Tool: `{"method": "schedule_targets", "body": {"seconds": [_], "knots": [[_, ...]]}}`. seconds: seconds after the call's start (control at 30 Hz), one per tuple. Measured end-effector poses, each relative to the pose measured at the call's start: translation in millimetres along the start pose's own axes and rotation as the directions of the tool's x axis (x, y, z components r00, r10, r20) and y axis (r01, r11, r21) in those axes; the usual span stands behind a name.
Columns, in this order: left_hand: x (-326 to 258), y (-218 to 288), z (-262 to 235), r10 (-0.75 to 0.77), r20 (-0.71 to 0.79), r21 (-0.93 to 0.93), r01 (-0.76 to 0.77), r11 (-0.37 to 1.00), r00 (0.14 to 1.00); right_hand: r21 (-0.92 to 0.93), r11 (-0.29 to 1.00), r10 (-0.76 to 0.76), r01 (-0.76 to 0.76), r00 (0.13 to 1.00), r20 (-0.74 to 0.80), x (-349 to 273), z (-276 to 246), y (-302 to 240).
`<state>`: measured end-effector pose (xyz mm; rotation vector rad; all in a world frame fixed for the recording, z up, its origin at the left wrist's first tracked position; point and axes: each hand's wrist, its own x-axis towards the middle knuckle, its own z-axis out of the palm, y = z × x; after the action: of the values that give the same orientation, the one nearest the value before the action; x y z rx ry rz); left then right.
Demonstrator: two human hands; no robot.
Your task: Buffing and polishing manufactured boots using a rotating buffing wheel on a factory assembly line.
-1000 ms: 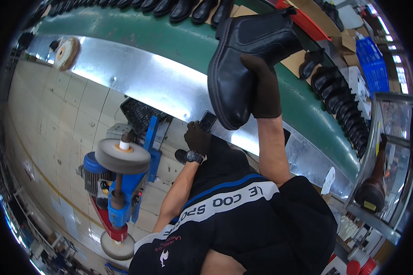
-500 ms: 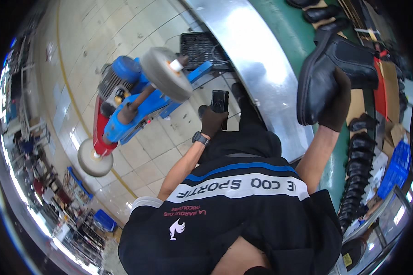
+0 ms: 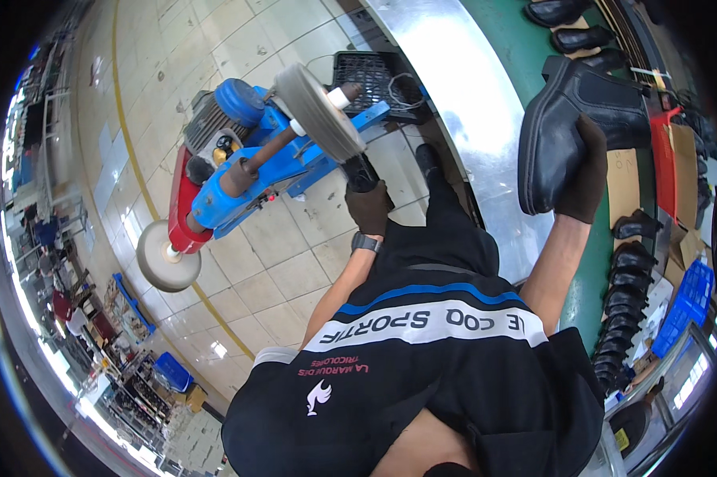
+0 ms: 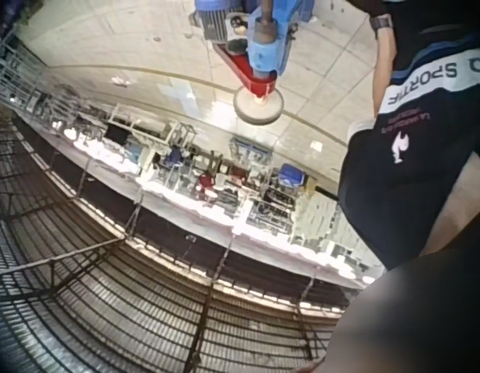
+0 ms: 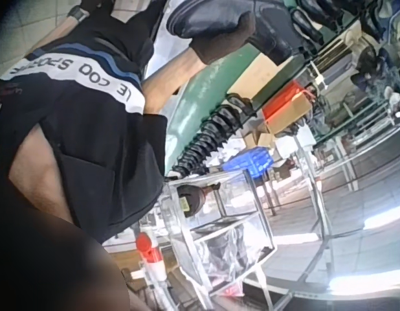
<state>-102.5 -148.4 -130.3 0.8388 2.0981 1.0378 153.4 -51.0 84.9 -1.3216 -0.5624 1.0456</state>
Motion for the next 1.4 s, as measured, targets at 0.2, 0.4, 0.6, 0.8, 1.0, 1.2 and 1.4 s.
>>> {"method": "schedule_targets", "body": {"seconds": [0.2,0.4,0.6,0.8,1.0,1.2,1.4], "knots": [[1.7,2.1,6.8,-0.074,0.042,0.019,0.073,0.997,0.996,-0.118,0.965,-0.221,0.235,0.968,0.117,1.9,-27.9,16.9],[15.5,-22.4,-4.9,-0.089,0.032,0.151,0.084,0.985,0.995,-0.019,0.989,-0.150,0.150,0.989,0.019,-12.4,2.3,-0.3],[8.3,-1.8,-7.8,-0.117,0.020,0.148,0.113,0.983,0.993,0.107,0.992,-0.050,0.060,0.995,-0.088,-12.7,-7.3,-1.4],[8.1,-2.3,-7.5,-0.016,-0.107,0.186,0.036,0.982,0.994,0.098,0.993,-0.058,0.069,0.992,-0.111,-5.8,-24.0,2.7],[3.8,13.2,-16.8,-0.082,-0.003,0.286,0.079,0.955,0.997,0.196,0.979,-0.031,0.063,0.986,-0.165,-0.7,-48.2,9.3],[-32.2,60.6,43.0,0.325,0.653,0.177,-0.555,0.812,0.684,0.360,0.931,-0.006,0.063,0.987,-0.160,-2.9,-77.5,7.5],[-75.8,72.3,153.6,0.605,0.792,-0.202,-0.897,0.393,0.087,0.466,0.884,0.107,-0.036,0.986,-0.128,-17.6,-78.9,-8.7]]}}
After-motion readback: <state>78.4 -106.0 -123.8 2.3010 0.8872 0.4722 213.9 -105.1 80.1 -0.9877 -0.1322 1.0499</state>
